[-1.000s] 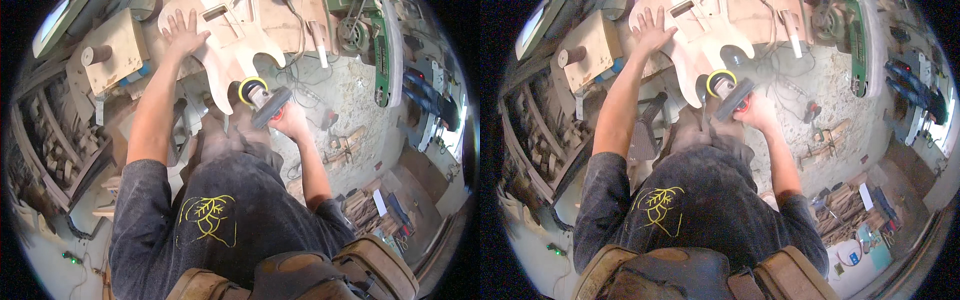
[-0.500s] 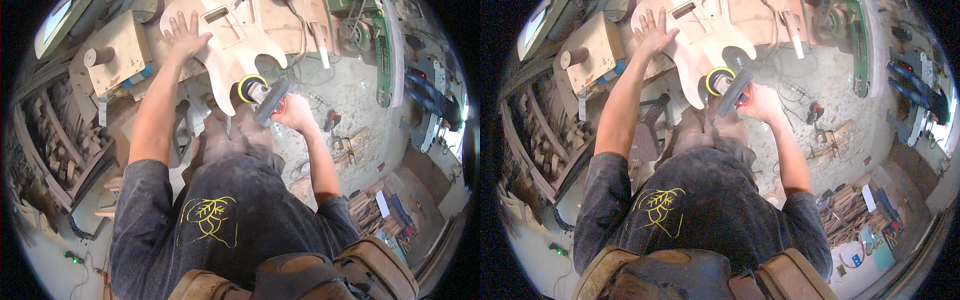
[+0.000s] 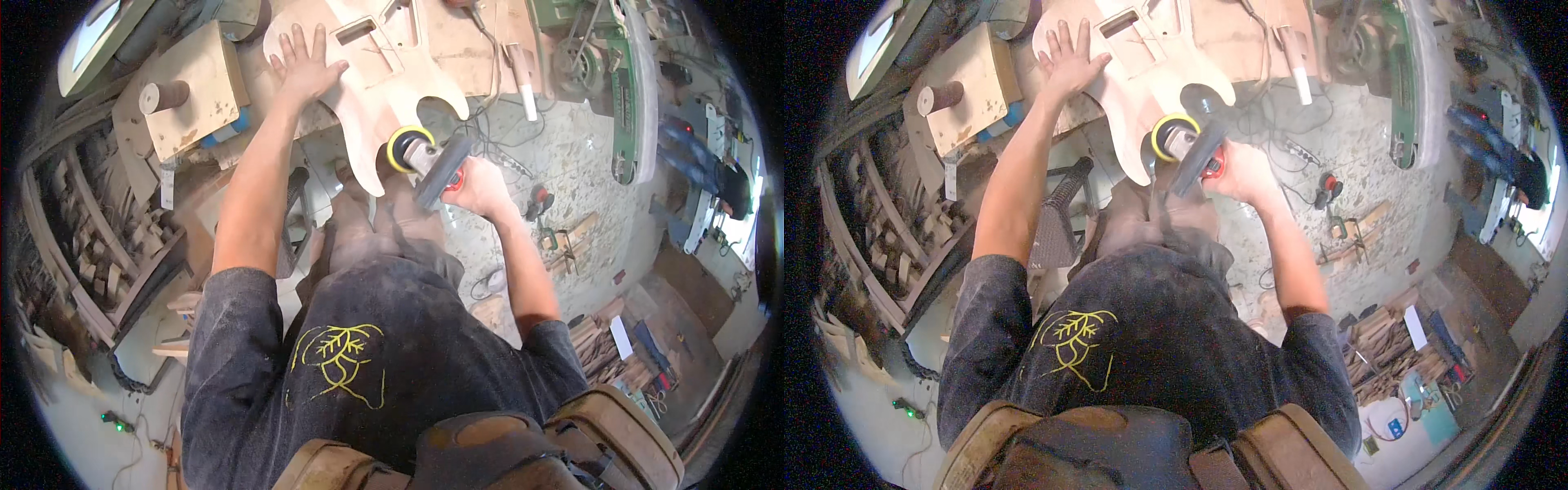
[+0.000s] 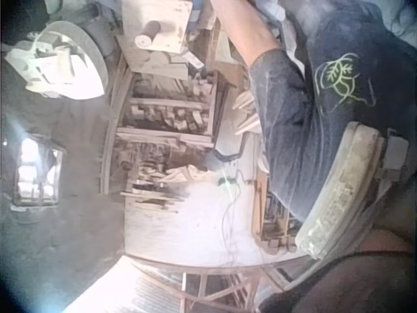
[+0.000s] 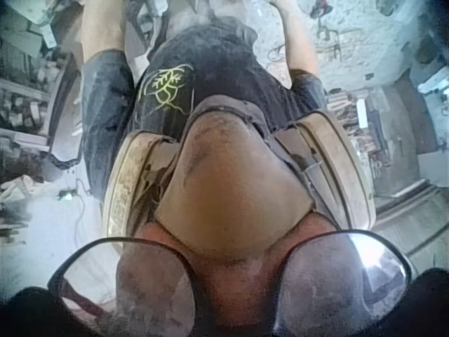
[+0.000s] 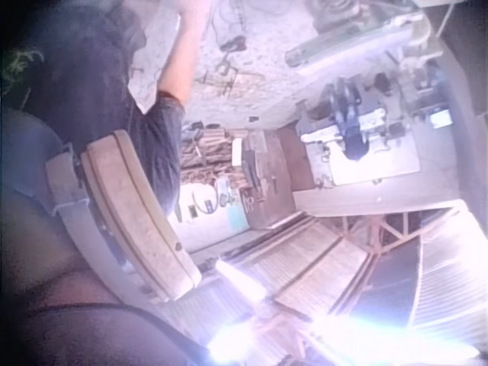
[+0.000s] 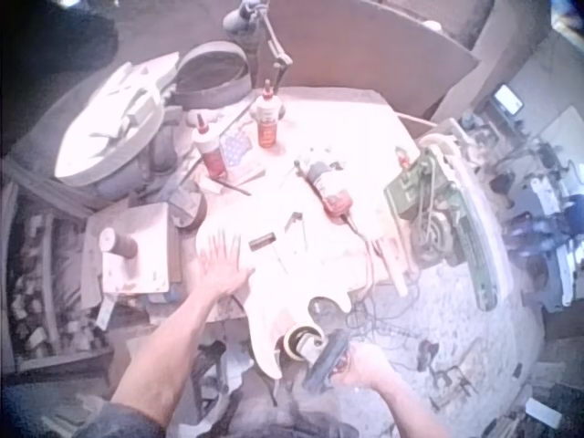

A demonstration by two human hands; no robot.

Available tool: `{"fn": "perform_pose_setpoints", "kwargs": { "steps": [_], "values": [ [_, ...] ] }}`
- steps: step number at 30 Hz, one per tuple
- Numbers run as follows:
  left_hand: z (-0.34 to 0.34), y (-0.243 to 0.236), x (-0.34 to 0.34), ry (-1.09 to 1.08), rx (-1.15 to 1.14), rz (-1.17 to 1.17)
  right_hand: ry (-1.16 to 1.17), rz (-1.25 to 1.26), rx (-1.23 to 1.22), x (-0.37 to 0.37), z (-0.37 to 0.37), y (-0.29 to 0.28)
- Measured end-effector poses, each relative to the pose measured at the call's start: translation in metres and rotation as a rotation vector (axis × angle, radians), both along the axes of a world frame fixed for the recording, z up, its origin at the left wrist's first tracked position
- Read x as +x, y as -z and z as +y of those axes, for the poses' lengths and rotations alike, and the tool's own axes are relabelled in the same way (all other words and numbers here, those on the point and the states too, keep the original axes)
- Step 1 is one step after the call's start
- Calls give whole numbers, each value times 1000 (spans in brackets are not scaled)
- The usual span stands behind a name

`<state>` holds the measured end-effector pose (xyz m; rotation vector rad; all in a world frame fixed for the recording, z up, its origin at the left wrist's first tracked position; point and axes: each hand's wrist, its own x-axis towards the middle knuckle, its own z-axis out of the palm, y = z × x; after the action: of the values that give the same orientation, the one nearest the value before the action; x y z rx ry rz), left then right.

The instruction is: The person uses a power sander to smooth the surface and edges of a wooden guitar body. They move the sander across the face of the guitar, turn the body over to sand the sides, and wipe the wood with their hand.

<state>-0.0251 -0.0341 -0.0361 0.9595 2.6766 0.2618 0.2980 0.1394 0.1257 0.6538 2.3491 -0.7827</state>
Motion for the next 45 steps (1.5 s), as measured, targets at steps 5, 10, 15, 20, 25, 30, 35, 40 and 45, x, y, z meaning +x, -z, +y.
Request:
{"fn": "perform_pose_setpoints", "kwargs": {
  "steps": [5, 10, 15, 20, 25, 30, 35, 40, 45],
  "values": [
    [3, -8, 1, 3, -33, -27, 112, 31, 43, 0, 7, 6],
    [4, -14, 4, -10, 14, -49, 148, 18, 18, -1, 6, 6],
    [3, -17, 6, -14, 10, -74, 56, 37, 2, -5, 4, 3],
    [1, -17, 5, -19, -7, -71, -50, 49, -8, -12, -5, -1],
    [3, -17, 5, -13, -2, -85, 79, 13, 1, -20, -2, -8],
    [3, -13, 4, -4, 8, -61, 20, 20, 14, -10, -1, -5],
    [5, -9, 1, -14, -99, -15, 15, 45, 35, -21, 6, -7],
    [2, -8, 1, 7, -53, -18, -24, 58, 74, -16, 22, -7],
    [1, -9, 0, -2, -87, -25, -74, 10, 59, 7, 30, -11]
  ]
}}
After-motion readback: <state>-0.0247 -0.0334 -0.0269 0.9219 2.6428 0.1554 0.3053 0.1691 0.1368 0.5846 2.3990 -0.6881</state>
